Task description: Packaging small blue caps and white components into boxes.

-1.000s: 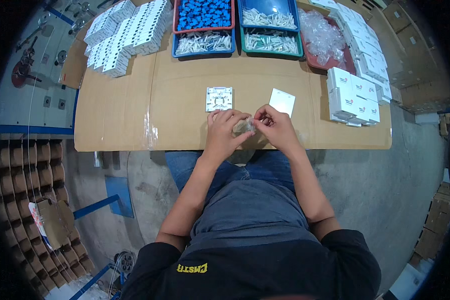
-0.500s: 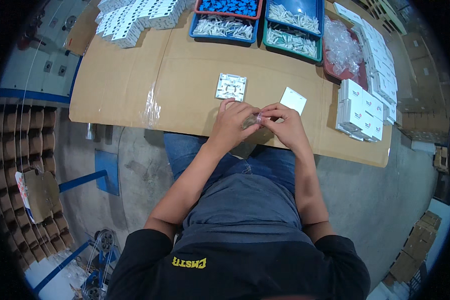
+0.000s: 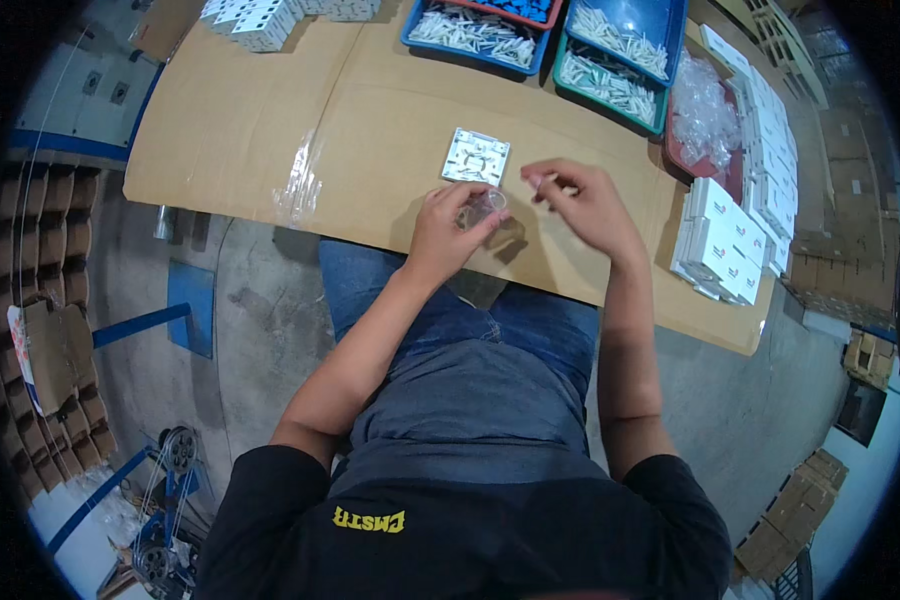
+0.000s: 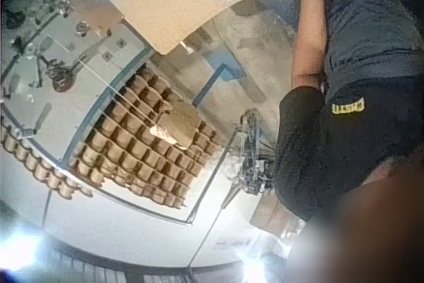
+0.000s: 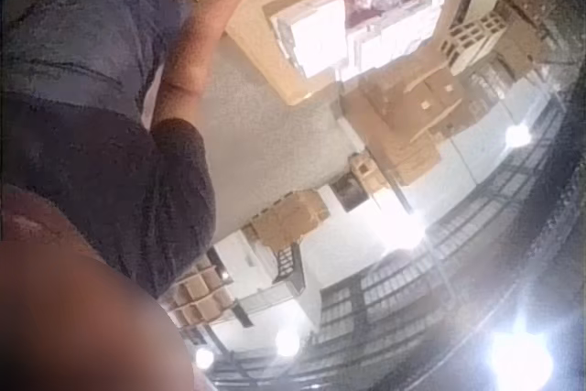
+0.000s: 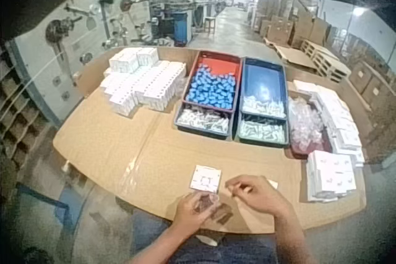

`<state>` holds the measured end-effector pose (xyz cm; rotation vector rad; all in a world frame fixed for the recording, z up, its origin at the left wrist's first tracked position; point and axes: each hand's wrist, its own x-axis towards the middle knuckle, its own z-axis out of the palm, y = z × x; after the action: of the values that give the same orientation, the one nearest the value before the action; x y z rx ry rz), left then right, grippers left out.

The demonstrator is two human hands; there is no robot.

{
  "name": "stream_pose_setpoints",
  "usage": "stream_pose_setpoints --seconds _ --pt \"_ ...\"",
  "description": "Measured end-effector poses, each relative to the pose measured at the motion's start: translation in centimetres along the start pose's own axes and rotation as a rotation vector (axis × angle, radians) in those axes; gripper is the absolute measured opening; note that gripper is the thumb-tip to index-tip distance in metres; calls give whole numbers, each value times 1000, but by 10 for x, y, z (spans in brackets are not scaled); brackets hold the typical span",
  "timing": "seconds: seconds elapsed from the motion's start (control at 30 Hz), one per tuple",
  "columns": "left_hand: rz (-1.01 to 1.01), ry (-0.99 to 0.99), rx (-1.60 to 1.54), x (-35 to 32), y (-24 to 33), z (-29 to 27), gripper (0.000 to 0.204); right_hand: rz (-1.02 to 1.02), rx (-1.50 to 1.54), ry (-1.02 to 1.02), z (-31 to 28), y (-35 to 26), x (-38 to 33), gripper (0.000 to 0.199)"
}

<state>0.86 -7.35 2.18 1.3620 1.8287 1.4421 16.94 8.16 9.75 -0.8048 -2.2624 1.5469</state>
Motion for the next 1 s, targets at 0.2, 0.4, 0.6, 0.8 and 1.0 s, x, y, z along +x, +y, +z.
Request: stream_pose_setpoints --seconds 0.2,0.4,0.6,0.8,1.0 --pt "74 233 82 17 -30 -12 38 -88 -477 328 -25 28 125 25" --pt "7 399 59 22 -57 -15 36 28 -798 397 -12 59 231 27" --pt "1 406 63 24 -57 -14 35 13 -987 412 -8 71 260 23" --pt "-38 386 33 23 -55 -14 36 7 -927 477 -6 72 259 20" --pt "-93 408 25 22 -63 -16 39 -156 -507 285 6 46 219 22"
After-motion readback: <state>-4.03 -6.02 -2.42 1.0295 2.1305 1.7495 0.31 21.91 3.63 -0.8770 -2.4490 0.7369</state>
